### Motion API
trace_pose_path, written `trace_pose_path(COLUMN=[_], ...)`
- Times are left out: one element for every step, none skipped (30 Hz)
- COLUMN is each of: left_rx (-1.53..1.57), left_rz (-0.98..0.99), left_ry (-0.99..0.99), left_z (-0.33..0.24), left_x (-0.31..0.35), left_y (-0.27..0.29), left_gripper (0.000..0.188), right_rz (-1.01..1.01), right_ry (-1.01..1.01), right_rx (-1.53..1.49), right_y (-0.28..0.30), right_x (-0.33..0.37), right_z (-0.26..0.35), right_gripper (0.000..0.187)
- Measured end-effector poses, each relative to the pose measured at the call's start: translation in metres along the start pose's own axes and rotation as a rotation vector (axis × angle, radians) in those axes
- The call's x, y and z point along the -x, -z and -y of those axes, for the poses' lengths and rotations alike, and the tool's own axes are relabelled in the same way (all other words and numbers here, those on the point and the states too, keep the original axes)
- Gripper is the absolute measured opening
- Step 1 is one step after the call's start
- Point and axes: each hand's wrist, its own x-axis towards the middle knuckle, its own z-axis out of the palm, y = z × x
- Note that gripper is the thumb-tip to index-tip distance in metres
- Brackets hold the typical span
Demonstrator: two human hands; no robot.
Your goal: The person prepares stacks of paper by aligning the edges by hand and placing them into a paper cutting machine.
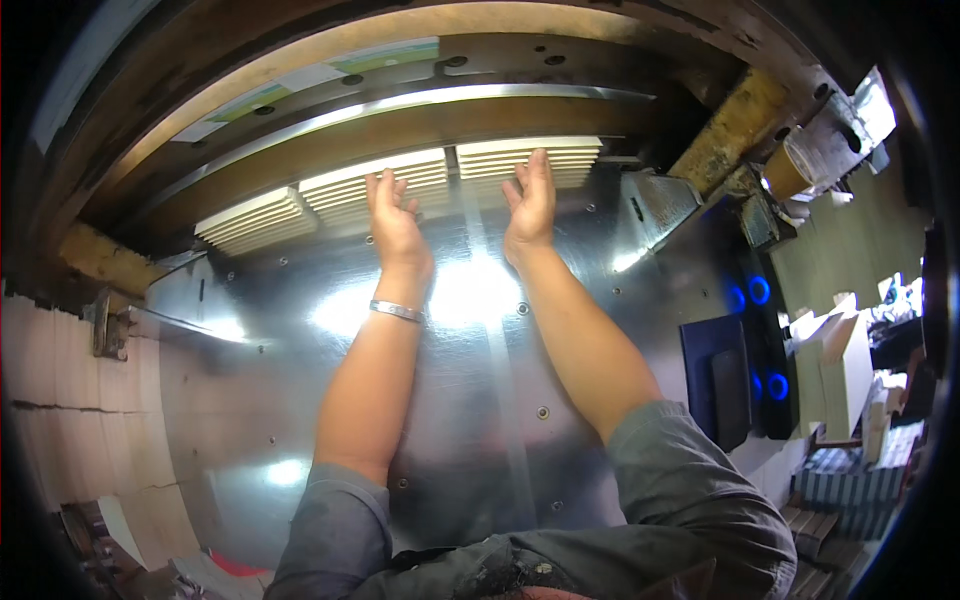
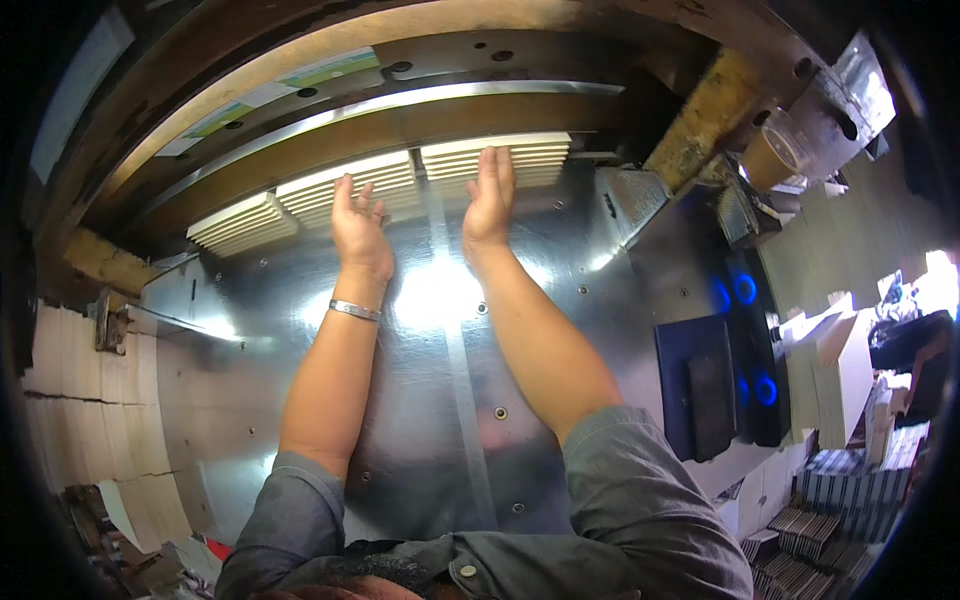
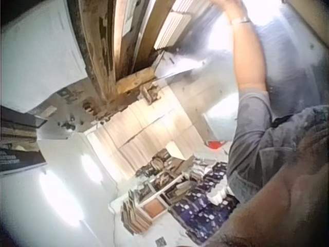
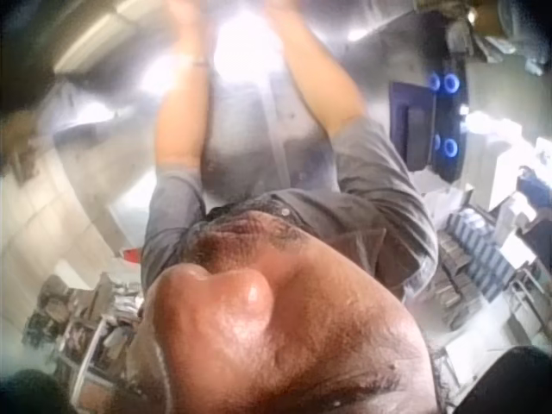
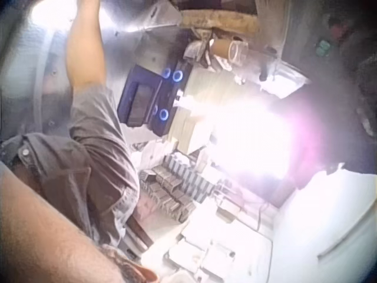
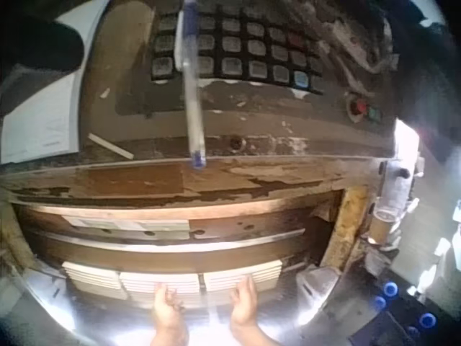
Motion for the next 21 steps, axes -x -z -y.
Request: trace_pose_path(left_rx=[0.000,0.006,0.013,0.011,-0.011,-0.027,-0.019,-0.024,-0.034,-0.051,-0.050,-0.053,-0.057,0.036,0.129,0.136,0.143,0.172,0.196,0.202,0.212], left_rz=[-0.018,-0.008,0.001,-0.025,-0.012,0.009,-0.012,-0.075,-0.136,-0.248,-0.273,-0.396,-0.519,-0.501,-0.477,-0.441,-0.449,-0.462,-0.480,-0.462,-0.464], left_ry=[-0.020,-0.024,-0.025,-0.044,-0.025,0.003,-0.012,-0.030,-0.046,-0.097,-0.116,-0.192,-0.266,-0.271,-0.275,-0.210,-0.218,-0.231,-0.246,-0.255,-0.255], left_z=[0.002,0.004,0.008,0.007,0.006,0.006,0.002,-0.002,-0.006,-0.011,-0.019,-0.027,-0.038,-0.050,-0.064,-0.078,-0.081,-0.083,-0.084,-0.084,-0.082], left_x=[-0.001,-0.002,-0.003,-0.001,0.000,0.000,0.000,-0.002,-0.004,-0.020,-0.037,-0.057,-0.069,-0.075,-0.077,-0.072,-0.075,-0.081,-0.086,-0.091,-0.090], left_y=[0.001,0.002,0.001,0.001,-0.001,-0.005,-0.004,-0.003,-0.001,0.013,0.030,0.049,0.068,0.083,0.094,0.100,0.106,0.113,0.123,0.132,0.128], left_gripper=[0.082,0.082,0.082,0.082,0.082,0.081,0.081,0.080,0.078,0.076,0.076,0.074,0.073,0.070,0.067,0.069,0.069,0.070,0.071,0.072,0.072], right_rz=[0.024,0.003,-0.020,-0.031,-0.041,-0.038,-0.024,-0.022,-0.025,0.002,-0.030,-0.064,-0.042,-0.053,-0.066,-0.056,-0.043,-0.046,-0.047,-0.023,-0.016], right_ry=[-0.008,0.007,0.019,0.017,0.014,0.022,0.038,0.036,0.033,0.018,0.024,0.035,0.027,0.033,0.044,0.047,0.046,0.046,0.039,0.030,0.035], right_rx=[-0.010,-0.015,-0.016,-0.013,-0.009,-0.014,-0.013,-0.009,-0.008,-0.017,-0.020,-0.021,-0.026,-0.008,0.010,0.034,0.033,0.029,0.023,0.021,0.026], right_y=[0.000,0.001,0.004,0.003,0.003,0.006,0.006,0.006,0.007,0.006,0.004,0.004,0.003,0.004,0.005,0.004,0.006,0.006,0.001,-0.002,0.001], right_x=[-0.001,-0.003,-0.006,-0.005,-0.004,-0.005,-0.006,-0.006,-0.007,-0.007,-0.008,-0.010,-0.010,-0.010,-0.009,-0.008,-0.009,-0.010,-0.007,-0.003,-0.004], right_z=[-0.004,-0.008,-0.011,-0.010,-0.010,-0.008,-0.010,-0.011,-0.011,-0.014,-0.018,-0.020,-0.019,-0.018,-0.016,-0.013,-0.014,-0.012,-0.012,-0.012,-0.012], right_gripper=[0.096,0.097,0.097,0.097,0.097,0.098,0.098,0.097,0.096,0.096,0.087,0.078,0.078,0.079,0.079,0.081,0.081,0.082,0.083,0.085,0.085])
